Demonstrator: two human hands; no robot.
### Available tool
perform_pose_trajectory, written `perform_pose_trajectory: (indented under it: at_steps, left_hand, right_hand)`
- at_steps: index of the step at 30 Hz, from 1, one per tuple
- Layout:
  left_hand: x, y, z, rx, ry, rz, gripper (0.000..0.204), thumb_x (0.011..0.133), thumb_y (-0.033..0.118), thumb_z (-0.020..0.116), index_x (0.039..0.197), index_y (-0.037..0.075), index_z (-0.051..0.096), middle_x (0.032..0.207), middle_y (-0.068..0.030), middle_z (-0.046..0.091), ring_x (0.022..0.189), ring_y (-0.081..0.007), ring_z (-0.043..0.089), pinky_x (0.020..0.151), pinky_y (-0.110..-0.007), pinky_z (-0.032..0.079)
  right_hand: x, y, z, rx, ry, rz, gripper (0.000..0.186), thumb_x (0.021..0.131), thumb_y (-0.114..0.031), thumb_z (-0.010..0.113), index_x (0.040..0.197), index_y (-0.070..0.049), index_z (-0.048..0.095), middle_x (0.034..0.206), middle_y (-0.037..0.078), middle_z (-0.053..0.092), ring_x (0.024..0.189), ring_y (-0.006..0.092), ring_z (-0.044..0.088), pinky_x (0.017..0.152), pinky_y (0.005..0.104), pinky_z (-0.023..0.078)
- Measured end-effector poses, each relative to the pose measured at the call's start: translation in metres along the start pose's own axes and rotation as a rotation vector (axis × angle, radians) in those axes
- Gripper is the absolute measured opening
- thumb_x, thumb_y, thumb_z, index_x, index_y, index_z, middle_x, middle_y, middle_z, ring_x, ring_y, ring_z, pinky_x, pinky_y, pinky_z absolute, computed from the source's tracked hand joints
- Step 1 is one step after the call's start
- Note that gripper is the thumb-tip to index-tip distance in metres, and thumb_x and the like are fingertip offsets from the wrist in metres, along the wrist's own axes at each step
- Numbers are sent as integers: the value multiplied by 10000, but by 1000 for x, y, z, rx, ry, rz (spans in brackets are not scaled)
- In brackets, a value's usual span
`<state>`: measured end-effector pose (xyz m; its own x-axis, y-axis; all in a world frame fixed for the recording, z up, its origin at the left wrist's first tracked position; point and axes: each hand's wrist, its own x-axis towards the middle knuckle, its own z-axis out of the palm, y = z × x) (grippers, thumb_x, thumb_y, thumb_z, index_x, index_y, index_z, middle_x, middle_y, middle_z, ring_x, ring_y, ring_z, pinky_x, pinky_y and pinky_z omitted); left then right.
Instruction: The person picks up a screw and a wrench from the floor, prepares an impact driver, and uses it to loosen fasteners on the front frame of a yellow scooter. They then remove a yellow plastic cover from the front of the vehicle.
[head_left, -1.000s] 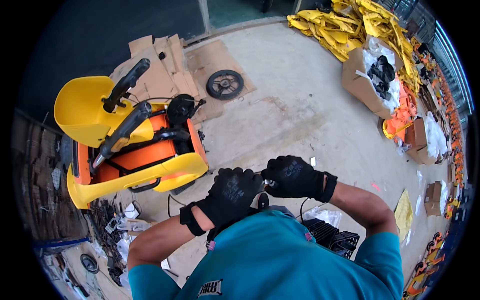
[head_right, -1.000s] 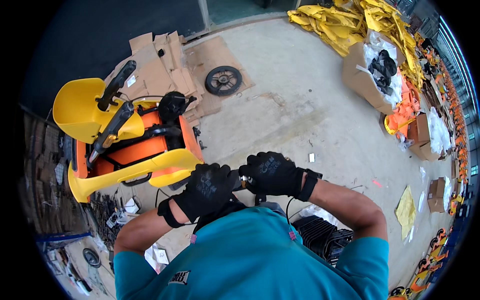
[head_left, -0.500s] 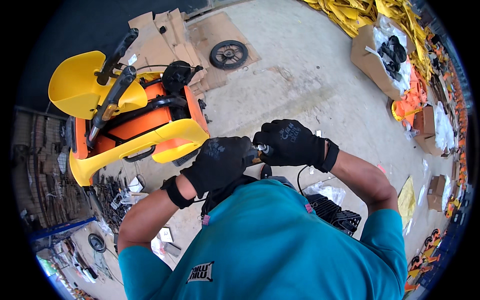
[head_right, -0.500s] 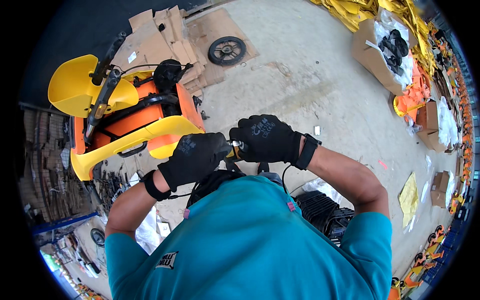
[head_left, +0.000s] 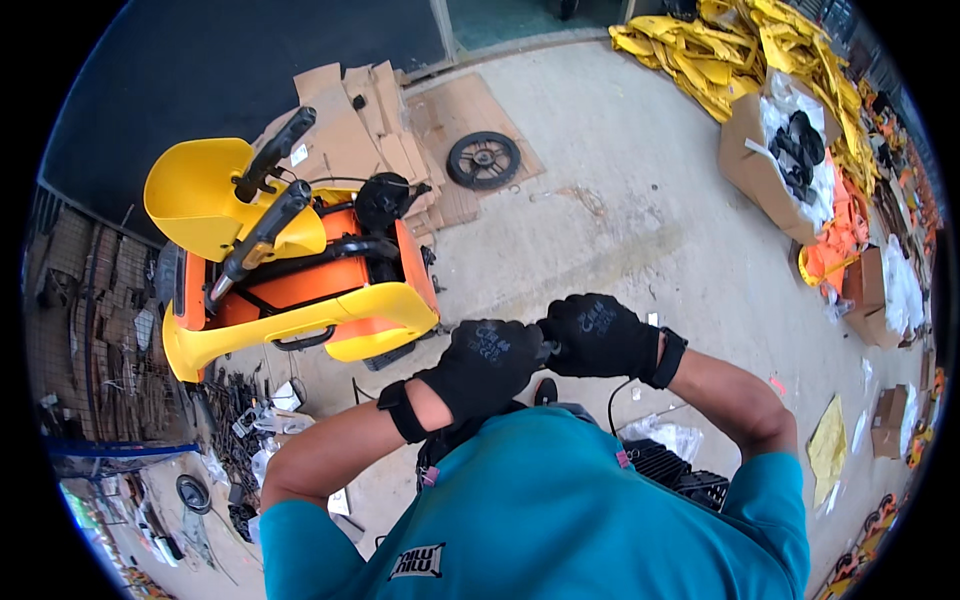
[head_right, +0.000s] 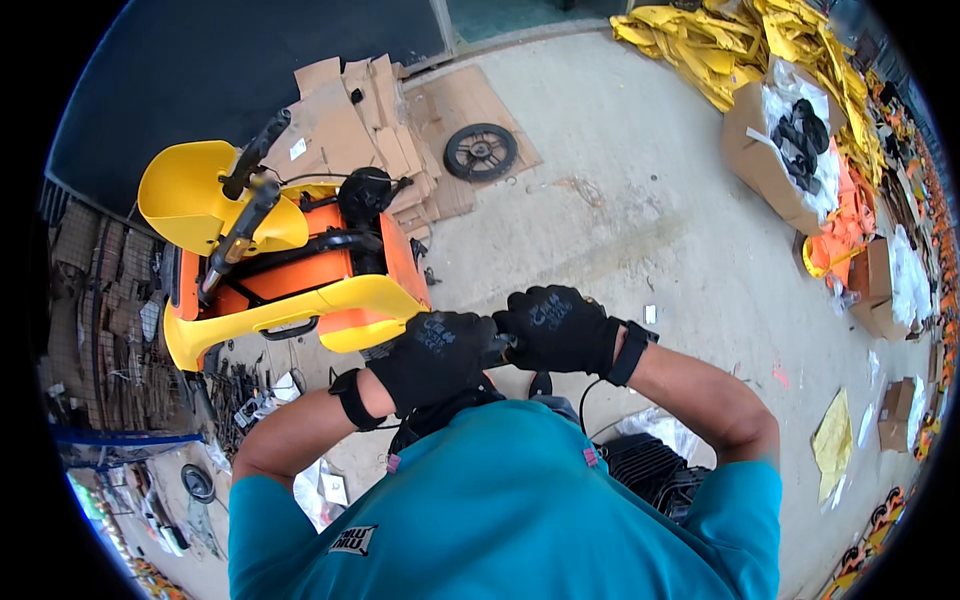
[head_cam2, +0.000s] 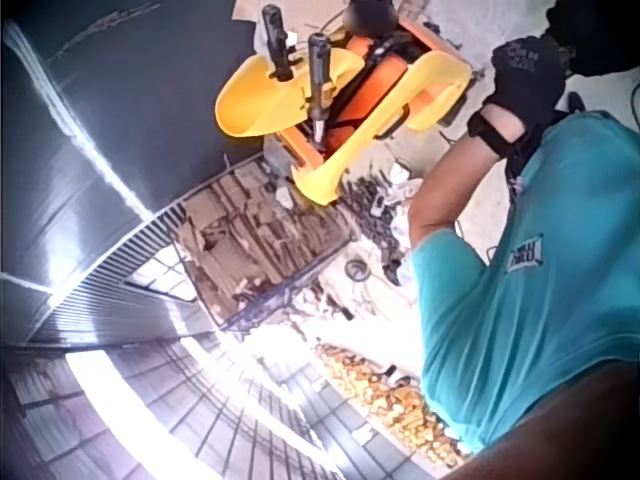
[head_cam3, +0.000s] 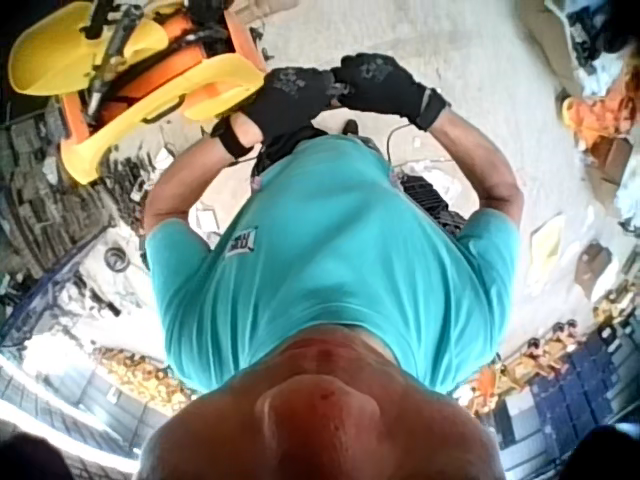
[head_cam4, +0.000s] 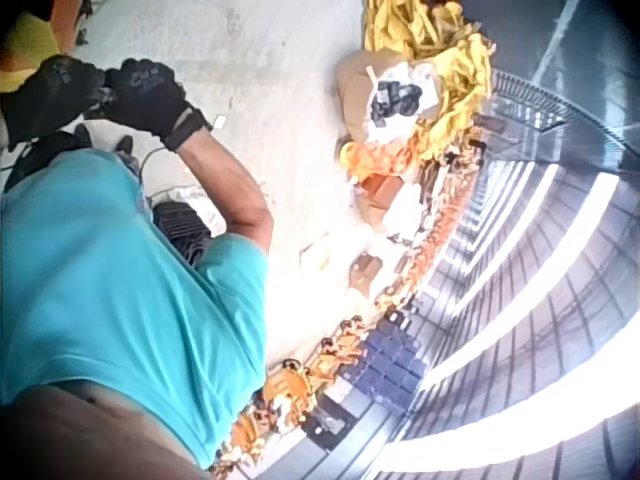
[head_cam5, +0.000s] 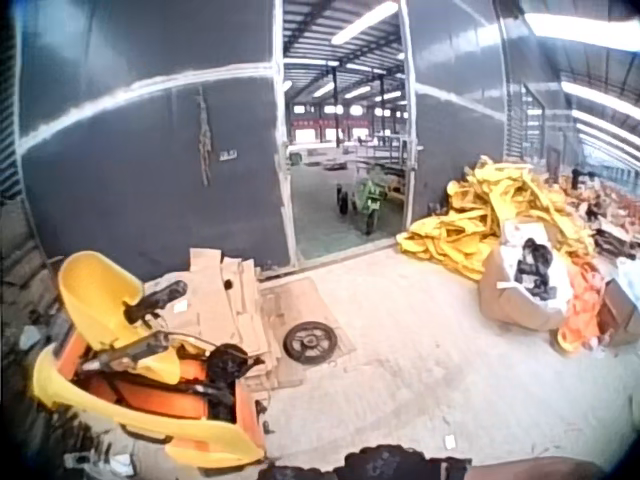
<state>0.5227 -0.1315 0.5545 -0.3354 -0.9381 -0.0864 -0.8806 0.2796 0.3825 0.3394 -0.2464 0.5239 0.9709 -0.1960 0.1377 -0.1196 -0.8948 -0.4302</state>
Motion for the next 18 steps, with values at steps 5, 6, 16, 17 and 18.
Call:
perform_pose_trajectory:
  at_steps: [5,6,16,17,18]
  left_hand:
    - [7,-5,4,-303,-144,-135,222,883,236,589,942,26,633,823,-191,665,827,-367,647,734,-464,488]
    - [10,-3,2,-399,-165,-156,256,899,269,582,950,26,645,849,-197,669,843,-368,642,750,-461,483]
    - [24,10,10,-669,-271,-268,413,960,407,524,1004,23,670,914,-213,670,875,-366,632,792,-445,469]
    - [24,9,22,-684,-274,-282,416,964,413,515,1019,27,662,900,-205,669,875,-365,633,786,-442,470]
    - [22,12,24,-679,-230,-255,420,967,417,513,1039,27,653,892,-196,672,854,-355,638,772,-436,473]
  right_hand:
    - [-5,-2,-12,-65,-43,-12,260,754,-267,723,950,-112,654,812,107,622,756,302,650,648,413,523]
    - [-7,-3,-15,-74,-27,-39,266,757,-270,725,958,-114,652,809,104,620,751,296,650,642,410,523]
    - [-21,8,-16,-78,-12,-126,232,761,-251,704,911,-80,655,743,119,599,695,307,621,614,417,506]
    - [-24,10,-14,-72,3,-140,239,758,-255,707,911,-79,655,744,117,600,693,308,620,615,416,505]
    - [-27,10,-13,-64,18,-149,247,754,-259,710,911,-78,654,744,116,601,691,309,618,616,415,505]
